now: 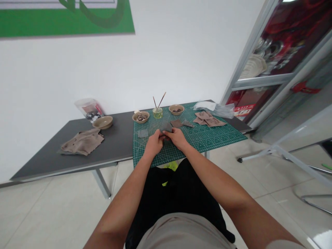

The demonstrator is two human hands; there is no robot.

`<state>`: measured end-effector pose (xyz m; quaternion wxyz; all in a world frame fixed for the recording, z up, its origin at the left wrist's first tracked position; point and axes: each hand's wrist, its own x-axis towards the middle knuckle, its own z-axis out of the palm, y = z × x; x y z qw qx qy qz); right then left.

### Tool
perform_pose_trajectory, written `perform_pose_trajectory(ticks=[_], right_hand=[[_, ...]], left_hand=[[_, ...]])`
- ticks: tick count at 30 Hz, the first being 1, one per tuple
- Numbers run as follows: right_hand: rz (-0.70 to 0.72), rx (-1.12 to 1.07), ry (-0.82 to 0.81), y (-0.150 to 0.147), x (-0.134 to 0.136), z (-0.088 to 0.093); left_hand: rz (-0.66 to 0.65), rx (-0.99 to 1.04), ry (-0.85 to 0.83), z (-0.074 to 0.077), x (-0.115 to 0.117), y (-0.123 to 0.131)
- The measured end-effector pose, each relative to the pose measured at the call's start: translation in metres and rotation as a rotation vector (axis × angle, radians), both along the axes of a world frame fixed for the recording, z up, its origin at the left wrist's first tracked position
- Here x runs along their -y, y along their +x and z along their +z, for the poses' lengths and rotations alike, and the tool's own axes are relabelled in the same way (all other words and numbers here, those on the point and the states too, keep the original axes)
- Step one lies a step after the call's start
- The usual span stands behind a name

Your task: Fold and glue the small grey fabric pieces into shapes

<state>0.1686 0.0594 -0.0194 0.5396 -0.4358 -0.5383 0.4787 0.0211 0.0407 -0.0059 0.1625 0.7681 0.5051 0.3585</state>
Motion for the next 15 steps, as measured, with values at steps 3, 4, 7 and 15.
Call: perform_pose_trajectory(ticks=[3,4,7,15], right_hand=[[0.028,-0.072,-0.041,-0.001,0.002,0.003],[0.042,-0.087,-0.055,-0.001,0.003,0.005],[0.061,-0.1,-0.071,0.0,0.006,0.009],[0.067,-0.174,-0.114,-0.001,0.006,0.014]], left_hand=[[0.045,0.055,0.01,0.001,0.0,0.0],[0.06,0.075,0.01,0.001,0.0,0.0],[0.077,0.106,0.007,0.001,0.0,-0.001],[0.032,0.01,0.012,0.0,0.001,-0.002]])
